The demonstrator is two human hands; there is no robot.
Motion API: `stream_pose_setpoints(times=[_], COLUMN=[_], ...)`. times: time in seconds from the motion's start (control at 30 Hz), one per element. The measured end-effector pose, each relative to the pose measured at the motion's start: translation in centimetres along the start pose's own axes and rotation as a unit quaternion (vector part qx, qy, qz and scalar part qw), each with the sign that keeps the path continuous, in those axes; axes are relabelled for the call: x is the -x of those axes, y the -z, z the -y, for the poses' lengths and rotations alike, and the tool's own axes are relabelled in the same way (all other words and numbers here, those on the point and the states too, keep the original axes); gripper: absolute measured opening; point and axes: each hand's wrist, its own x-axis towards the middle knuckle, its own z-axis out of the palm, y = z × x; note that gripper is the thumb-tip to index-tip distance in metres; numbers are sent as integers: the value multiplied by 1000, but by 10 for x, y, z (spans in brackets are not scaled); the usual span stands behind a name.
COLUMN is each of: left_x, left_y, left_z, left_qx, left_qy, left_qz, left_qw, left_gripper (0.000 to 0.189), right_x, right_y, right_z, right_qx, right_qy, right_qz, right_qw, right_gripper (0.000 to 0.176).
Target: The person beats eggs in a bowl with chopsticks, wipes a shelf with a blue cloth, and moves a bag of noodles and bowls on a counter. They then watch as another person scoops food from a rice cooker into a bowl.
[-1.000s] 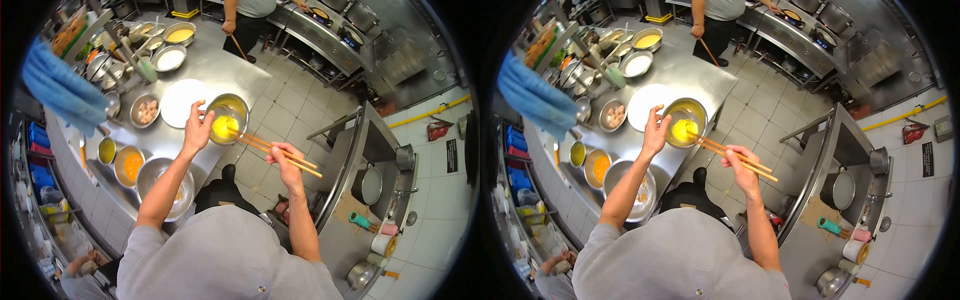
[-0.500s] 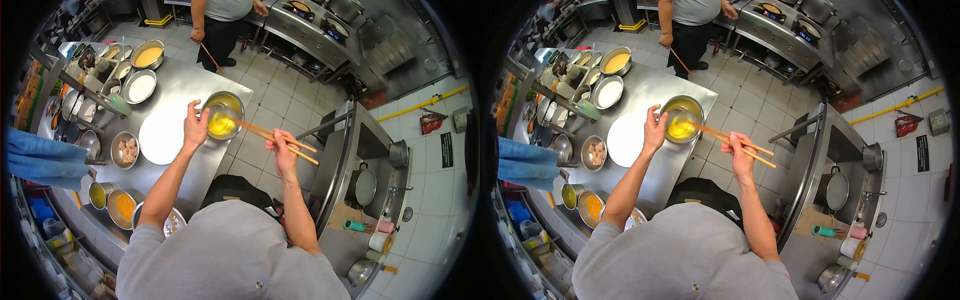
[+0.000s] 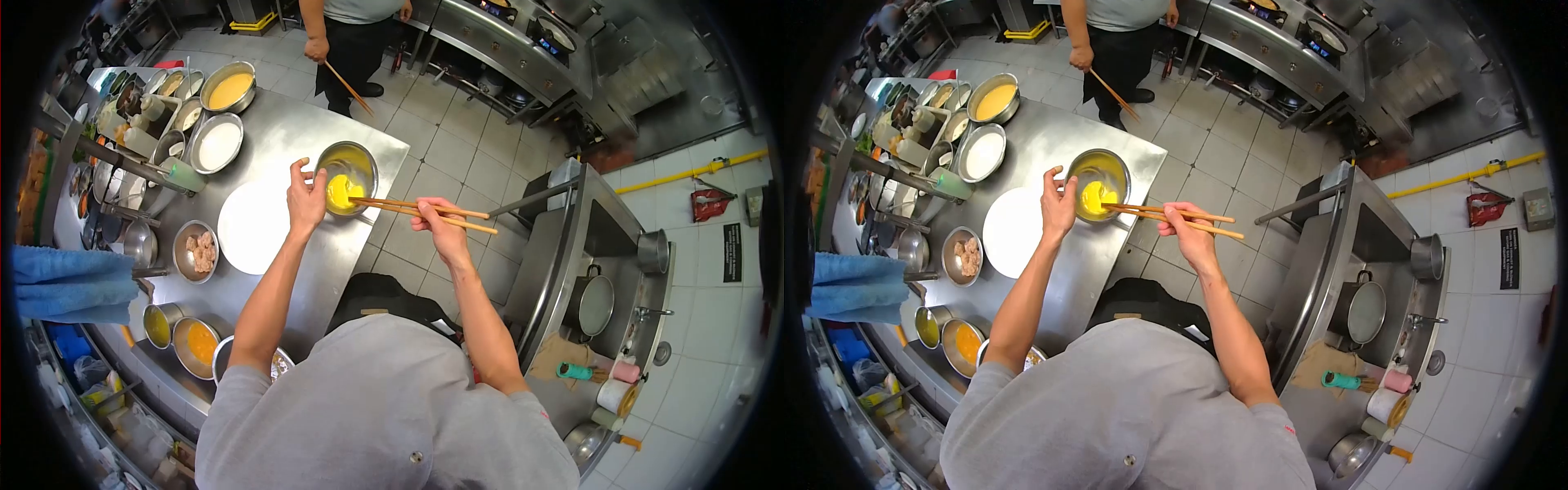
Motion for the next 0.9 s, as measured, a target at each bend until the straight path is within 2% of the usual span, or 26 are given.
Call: stream_pose_setpoints(times=[0.03, 0.17, 0.27, 0.4, 0.5, 0.6, 0.7, 0.77, 0.8, 0.83, 0.87, 0.9], left_x=[-2, -11, -14, -20, -20, -24, -25, -31, -36, -39, -37, -31], left_y=[-1, -4, -5, -9, -8, -1, 2, 7, 13, 24, 26, 28], left_z=[1, 20, 27, 47, 53, 60, 68, 97, 120, 144, 150, 146], left_qx=[-9, 0, -26, -50, -63, -76, -70, -69, -20, -61, -3, 24], left_qy=[-8, 33, 43, 59, 68, 64, 62, -25, -48, -123, -166, -152], left_qz=[-6, -23, -36, -61, -69, -71, -83, -118, -117, -107, -112, -108], left_qw=[1000, 999, 998, 995, 993, 992, 992, 990, 992, 985, 980, 982], left_gripper=[51, 51, 52, 53, 54, 55, 58, 57, 52, 41, 33, 29], right_x=[-1, -5, -19, -18, -25, -21, -20, -10, 0, 9, 22, 39], right_y=[-2, -4, 9, 11, 18, 13, 19, 27, 44, 64, 87, 117], right_z=[4, 16, 3, 1, -21, -19, -26, -14, -7, -2, 6, 17], right_qx=[13, -47, 66, -37, -11, -82, -57, -97, -109, -111, -106, -97], right_qy=[-9, 31, 26, 34, -11, 7, -7, 11, 22, 41, 62, 81], right_qz=[27, -27, 4, -19, 11, -7, 26, 2, -27, -35, -61, -105], right_qw=[1000, 998, 997, 999, 1000, 997, 998, 995, 993, 992, 991, 986], right_gripper=[22, 20, 20, 21, 22, 22, 22, 22, 22, 24, 23, 22])
